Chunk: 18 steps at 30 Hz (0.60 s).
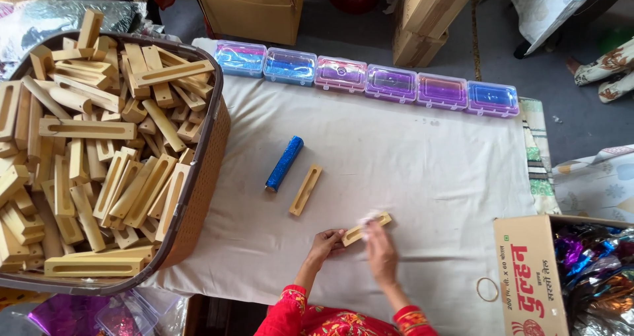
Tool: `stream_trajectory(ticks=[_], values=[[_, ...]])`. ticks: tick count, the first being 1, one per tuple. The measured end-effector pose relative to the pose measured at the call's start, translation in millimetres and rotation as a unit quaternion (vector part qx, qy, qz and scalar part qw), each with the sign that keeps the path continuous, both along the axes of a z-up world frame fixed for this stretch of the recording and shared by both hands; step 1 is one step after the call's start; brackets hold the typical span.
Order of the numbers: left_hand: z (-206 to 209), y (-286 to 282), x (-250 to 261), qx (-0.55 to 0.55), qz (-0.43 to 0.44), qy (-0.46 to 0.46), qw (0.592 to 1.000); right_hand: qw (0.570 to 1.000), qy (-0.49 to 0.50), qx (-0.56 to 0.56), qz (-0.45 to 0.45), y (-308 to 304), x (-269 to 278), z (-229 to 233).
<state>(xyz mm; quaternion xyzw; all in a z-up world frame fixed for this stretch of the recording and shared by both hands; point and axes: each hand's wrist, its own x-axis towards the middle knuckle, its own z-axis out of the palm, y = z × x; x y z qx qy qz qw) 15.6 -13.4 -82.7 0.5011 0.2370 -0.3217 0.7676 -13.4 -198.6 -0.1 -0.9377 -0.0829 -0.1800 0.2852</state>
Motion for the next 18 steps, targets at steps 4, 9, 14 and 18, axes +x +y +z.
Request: stream_trajectory(ticks=[4, 9, 14, 18], values=[[-39, -3, -2, 0.008, 0.003, -0.013, 1.0, 0.993, -0.013, -0.049, 0.109, 27, -6, 3], [1, 1, -1, -0.03, 0.004, 0.001, 1.0, 0.989, 0.119, -0.089, 0.012, -35, 28, -28], [3, 2, -5, -0.032, 0.005, 0.01, 0.999, 0.986, 0.09, -0.138, -0.03, -44, 33, -59], [-24, 0, -1, -0.041, 0.014, -0.004, 0.999, 0.988, 0.141, -0.046, 0.04, 15, -7, -44]])
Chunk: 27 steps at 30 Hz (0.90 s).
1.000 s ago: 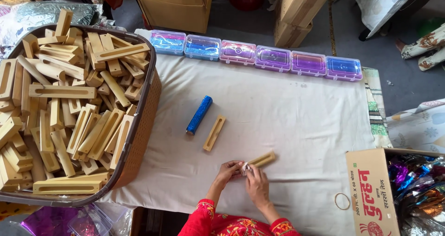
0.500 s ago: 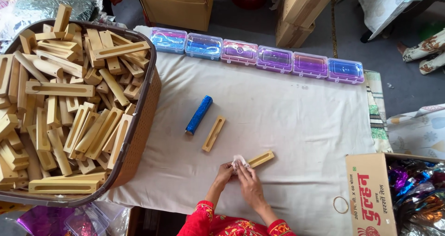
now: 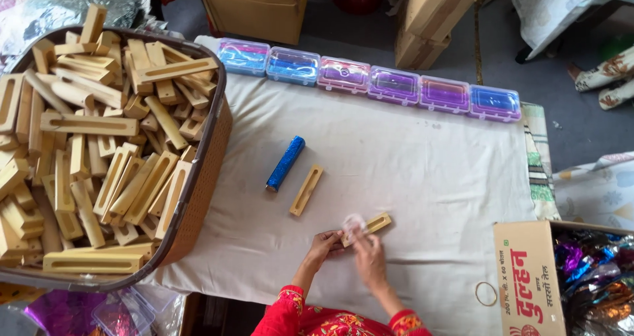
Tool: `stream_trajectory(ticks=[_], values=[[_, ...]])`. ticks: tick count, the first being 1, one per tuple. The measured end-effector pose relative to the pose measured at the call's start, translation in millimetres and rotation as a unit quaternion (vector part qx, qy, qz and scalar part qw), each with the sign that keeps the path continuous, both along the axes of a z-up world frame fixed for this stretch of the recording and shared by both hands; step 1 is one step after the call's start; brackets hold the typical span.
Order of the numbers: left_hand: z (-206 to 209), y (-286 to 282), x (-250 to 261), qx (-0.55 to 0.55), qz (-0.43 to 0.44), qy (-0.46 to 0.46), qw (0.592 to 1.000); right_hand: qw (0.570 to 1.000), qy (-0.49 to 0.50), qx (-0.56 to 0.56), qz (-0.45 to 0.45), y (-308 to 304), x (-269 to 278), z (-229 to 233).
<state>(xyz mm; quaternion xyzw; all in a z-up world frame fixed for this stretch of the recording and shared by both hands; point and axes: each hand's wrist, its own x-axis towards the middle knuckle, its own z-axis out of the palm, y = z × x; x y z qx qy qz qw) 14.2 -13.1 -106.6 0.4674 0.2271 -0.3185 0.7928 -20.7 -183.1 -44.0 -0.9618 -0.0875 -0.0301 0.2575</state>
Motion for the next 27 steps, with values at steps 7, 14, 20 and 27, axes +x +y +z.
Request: stream_trajectory(ticks=[7, 14, 20, 27], values=[[21, 2, -2, -0.001, -0.004, -0.014, 1.0, 0.99, -0.096, -0.052, 0.09, -38, 7, 18], [25, 0, -2, 0.002, -0.018, -0.015, 1.0, 0.998, -0.036, -0.046, -0.028, -25, 18, 39], [14, 0, 0, 0.003, 0.004, -0.024, 1.0, 0.997, -0.061, -0.003, 0.043, -10, 2, 29], [18, -3, -2, 0.017, -0.003, -0.017, 1.0, 0.991, 0.006, 0.05, -0.121, -56, 30, 23]])
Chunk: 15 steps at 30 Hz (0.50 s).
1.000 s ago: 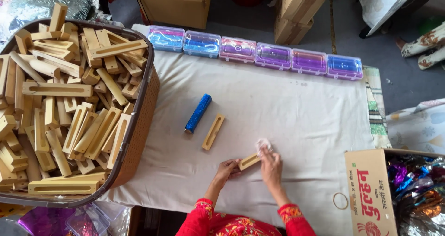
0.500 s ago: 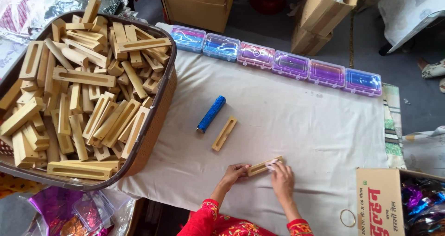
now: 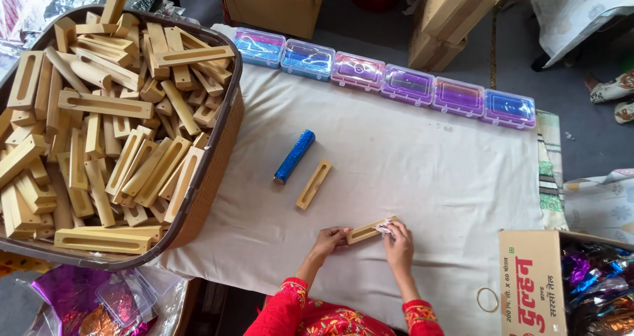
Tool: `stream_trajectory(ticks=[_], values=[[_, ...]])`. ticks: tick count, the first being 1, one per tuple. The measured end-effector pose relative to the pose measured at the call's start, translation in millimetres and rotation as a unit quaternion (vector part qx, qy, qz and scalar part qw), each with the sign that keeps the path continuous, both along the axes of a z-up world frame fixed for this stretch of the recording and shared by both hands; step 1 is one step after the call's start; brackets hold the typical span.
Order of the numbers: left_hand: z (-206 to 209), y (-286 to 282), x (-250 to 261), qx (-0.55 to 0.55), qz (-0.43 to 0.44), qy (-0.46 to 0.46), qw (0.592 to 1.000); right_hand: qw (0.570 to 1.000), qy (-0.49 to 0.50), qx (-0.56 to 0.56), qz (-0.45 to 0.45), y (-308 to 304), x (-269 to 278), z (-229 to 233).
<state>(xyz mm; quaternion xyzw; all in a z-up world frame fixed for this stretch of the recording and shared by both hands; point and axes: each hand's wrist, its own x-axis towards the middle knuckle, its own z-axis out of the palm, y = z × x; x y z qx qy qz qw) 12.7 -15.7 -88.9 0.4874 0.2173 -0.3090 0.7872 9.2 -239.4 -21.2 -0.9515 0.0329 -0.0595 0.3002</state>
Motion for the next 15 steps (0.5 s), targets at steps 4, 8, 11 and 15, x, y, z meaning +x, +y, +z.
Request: stream_trajectory(ticks=[4, 8, 11, 15], values=[[-4, -1, 1, -0.008, 0.005, 0.003, 1.0, 0.998, -0.061, 0.022, 0.002, 44, -25, -7], [-8, -1, -1, -0.008, 0.012, -0.004, 1.0, 0.992, -0.034, 0.035, 0.112, 45, -31, 14], [4, 0, -2, 0.011, 0.006, -0.007, 1.0, 0.992, -0.027, 0.007, 0.127, 5, -14, 7], [12, 1, -1, 0.03, 0.006, 0.0, 1.0, 1.0, -0.013, 0.02, 0.018, -7, 0, 12]])
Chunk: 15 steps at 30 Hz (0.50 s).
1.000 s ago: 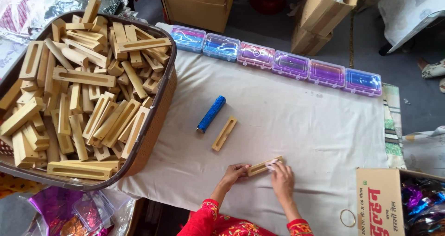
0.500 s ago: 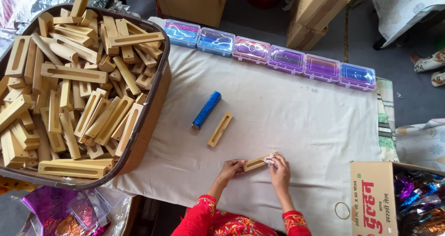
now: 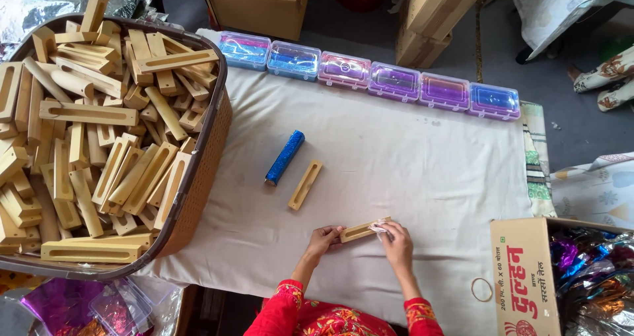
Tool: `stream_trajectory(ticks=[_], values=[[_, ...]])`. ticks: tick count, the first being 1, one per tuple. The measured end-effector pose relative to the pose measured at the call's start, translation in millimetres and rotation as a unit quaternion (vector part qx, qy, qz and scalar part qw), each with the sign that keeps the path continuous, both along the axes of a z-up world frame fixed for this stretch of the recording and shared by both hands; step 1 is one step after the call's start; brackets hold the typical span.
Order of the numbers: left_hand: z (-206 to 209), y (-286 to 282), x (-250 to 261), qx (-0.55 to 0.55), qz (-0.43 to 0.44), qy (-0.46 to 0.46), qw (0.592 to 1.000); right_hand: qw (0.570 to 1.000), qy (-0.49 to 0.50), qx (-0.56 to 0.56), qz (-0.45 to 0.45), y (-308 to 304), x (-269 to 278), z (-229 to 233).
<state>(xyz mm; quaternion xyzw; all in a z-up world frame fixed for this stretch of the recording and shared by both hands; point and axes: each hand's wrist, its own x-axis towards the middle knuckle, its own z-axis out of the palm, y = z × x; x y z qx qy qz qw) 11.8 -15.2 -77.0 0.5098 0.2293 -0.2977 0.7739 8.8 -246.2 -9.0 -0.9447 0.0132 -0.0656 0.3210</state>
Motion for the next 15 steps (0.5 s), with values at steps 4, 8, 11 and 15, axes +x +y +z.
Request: stream_trajectory(ticks=[4, 8, 11, 15], values=[[-24, -4, 0, -0.002, 0.004, 0.007, 1.0, 0.995, -0.093, 0.034, 0.017, 57, -23, 20], [-53, 0, -4, -0.011, 0.023, -0.018, 1.0, 0.981, -0.091, -0.045, 0.164, 71, -31, -15], [-22, 0, 0, -0.024, 0.021, -0.008, 0.999, 0.981, -0.032, -0.126, 0.145, 37, -13, -28], [3, 3, 3, -0.021, 0.01, 0.012, 1.0, 0.99, -0.015, -0.136, 0.034, 12, 6, -13]])
